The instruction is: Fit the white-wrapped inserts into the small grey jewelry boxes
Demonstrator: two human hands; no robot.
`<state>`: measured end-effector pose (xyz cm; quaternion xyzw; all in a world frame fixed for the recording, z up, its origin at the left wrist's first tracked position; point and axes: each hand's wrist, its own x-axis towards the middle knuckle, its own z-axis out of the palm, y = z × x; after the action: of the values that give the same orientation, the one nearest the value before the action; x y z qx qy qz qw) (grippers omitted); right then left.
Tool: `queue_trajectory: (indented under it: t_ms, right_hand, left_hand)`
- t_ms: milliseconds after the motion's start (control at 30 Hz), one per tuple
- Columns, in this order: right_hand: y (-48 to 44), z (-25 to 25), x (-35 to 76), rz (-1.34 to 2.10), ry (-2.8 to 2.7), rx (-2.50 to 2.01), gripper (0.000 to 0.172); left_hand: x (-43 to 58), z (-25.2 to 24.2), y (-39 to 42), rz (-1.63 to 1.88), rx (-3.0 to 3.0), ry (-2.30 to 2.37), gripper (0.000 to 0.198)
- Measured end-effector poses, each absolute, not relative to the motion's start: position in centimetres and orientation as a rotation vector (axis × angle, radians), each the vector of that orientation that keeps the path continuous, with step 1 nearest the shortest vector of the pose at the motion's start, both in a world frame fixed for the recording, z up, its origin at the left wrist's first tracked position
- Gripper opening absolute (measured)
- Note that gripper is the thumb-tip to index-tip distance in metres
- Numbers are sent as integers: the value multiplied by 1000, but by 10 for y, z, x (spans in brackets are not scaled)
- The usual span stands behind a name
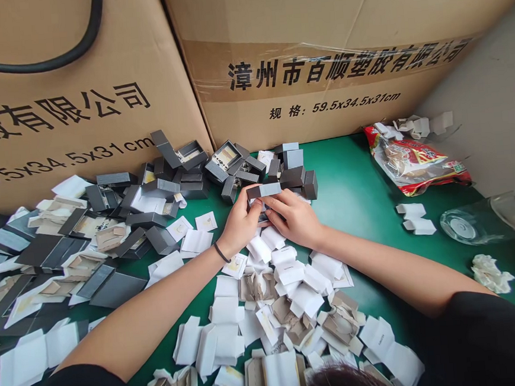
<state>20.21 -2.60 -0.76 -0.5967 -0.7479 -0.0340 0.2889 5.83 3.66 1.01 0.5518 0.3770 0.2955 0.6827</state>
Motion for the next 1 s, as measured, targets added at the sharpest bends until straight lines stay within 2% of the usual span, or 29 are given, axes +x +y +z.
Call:
queue_trajectory:
  t_ms: [167,400,600,767,900,1000]
  right_hand:
    - [-25,-5,203,-100,-2050,-1635,36]
    - [-23,-6,207,44,-2018,-1573,34]
    - [-23,-8,209,171,-1835,-1329,28]
    - [-19,-11,212,223,-2232,-1237,33]
    - [-20,-9,214,275,-2296,-1136,31]
    - [-24,-6,213,269,-2356,-1102,41]
  left_hand:
    - [58,7,38,664,1264,843,26]
    - [56,4,39,766,1336,800,32]
    - [58,12,42,874,1011,825,33]
    - [57,15,45,969,928,811,32]
    - [56,15,44,974,936,814,35]
    - [56,14,44,972,939,809,36]
